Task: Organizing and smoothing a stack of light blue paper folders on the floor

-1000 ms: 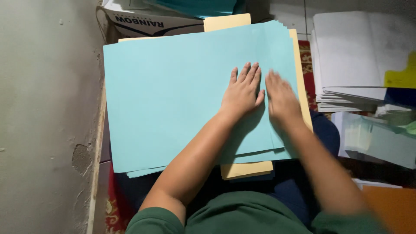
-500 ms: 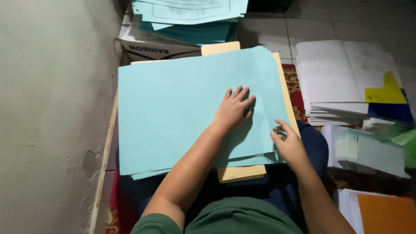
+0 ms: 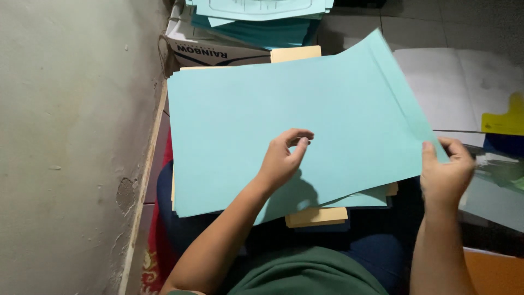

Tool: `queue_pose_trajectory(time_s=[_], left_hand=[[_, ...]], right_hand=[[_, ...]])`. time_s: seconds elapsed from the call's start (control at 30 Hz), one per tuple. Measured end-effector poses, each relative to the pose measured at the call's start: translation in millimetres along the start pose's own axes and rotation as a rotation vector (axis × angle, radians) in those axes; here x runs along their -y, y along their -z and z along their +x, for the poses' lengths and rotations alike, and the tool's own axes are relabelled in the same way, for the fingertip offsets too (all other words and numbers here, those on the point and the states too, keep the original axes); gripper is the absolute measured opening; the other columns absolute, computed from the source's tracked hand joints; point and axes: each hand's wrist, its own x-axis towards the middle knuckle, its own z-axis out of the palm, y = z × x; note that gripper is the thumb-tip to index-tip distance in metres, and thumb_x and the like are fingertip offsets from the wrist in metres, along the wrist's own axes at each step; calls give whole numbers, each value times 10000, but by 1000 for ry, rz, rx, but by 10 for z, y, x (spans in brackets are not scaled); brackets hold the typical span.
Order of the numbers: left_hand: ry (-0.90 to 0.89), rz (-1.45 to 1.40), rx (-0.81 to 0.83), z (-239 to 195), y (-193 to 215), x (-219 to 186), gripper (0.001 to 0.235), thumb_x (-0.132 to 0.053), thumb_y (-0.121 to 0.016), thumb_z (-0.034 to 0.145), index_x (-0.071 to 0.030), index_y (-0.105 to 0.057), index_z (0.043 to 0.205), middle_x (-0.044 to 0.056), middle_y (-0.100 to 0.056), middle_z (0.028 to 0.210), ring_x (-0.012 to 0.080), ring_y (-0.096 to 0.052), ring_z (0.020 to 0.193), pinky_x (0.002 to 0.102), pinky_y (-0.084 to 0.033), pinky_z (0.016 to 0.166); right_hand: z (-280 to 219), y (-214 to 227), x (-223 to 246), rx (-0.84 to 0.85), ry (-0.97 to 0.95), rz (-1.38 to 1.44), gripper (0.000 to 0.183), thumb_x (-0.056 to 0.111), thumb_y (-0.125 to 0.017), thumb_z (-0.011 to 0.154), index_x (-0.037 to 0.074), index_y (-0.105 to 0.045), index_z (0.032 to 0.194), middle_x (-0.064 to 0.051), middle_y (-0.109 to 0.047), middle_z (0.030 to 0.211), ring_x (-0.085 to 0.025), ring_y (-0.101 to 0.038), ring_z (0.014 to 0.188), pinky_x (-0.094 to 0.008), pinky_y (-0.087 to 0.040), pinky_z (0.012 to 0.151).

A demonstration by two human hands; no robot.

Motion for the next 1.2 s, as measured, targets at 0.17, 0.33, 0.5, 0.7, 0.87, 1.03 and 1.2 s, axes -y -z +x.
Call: queue_pose_trajectory(time_s=[0.17,0.33,0.5,0.7,0.87,1.03,1.2], left_hand=[[165,-237,23,-8,144,-136,385,-358,-518,1021,-55,-675,1198,105,-741,1003,180,-716,876,267,-529,735],[246,-462,-88,-195,612,-50,459,-597,-489,997,-207,-690,1131,-102,-634,824,2,-593,732,151,-436,592],[394,282,-288,-396,1354,740,320,-350,-729,955,-60,-625,872,73,-551,673,198,-512,651,355,-393,591],[393,-176,-229,-478,1010,116,218,-206,-533,1069,-78,-710,1074,42,-717,779,143,-657,699,301,-547,681],[345,-182,-265,-358,1113,646,280,-131,-518,1061,-38,-523,1326,116,-686,854,202,-661,716,356,-565,663],[400,174,-407,-365,1189,778,311,-175,-587,1030,-42,-508,1299,92,-685,728,156,-577,582,305,-482,535],[257,632,-478,-273,1182,352,417,-144,-642,970,-55,-449,1330,167,-742,963,325,-745,825,425,-567,727]], right_hand=[[-436,8,1333,102,283,67,44,-36,-715,1022,-14,-734,1056,-186,-721,1017,-338,-662,924,-422,-534,848],[-900,11,1989,583,842,311,746,592,-754,828,232,-579,1457,-144,-549,1490,-360,-496,1360,-498,-389,1084],[-788,-148,1649,498,680,260,492,306,-630,951,114,-610,1404,-167,-546,1495,-427,-531,1331,-518,-424,1038],[-812,-675,1085,774,272,-56,611,456,-500,1032,107,-444,1530,-204,-362,1606,-394,-367,1476,-558,-322,1151],[-801,-854,945,804,315,-64,655,479,-457,1041,107,-381,1575,-198,-341,1635,-367,-315,1513,-543,-212,1226],[-812,-1033,798,847,395,-181,706,534,-400,1038,149,-298,1621,-110,-257,1695,-297,-225,1558,-526,-126,1247],[-825,-1045,839,883,400,-263,752,563,-349,1025,148,-222,1640,-108,-178,1719,-306,-158,1574,-533,-74,1252]])
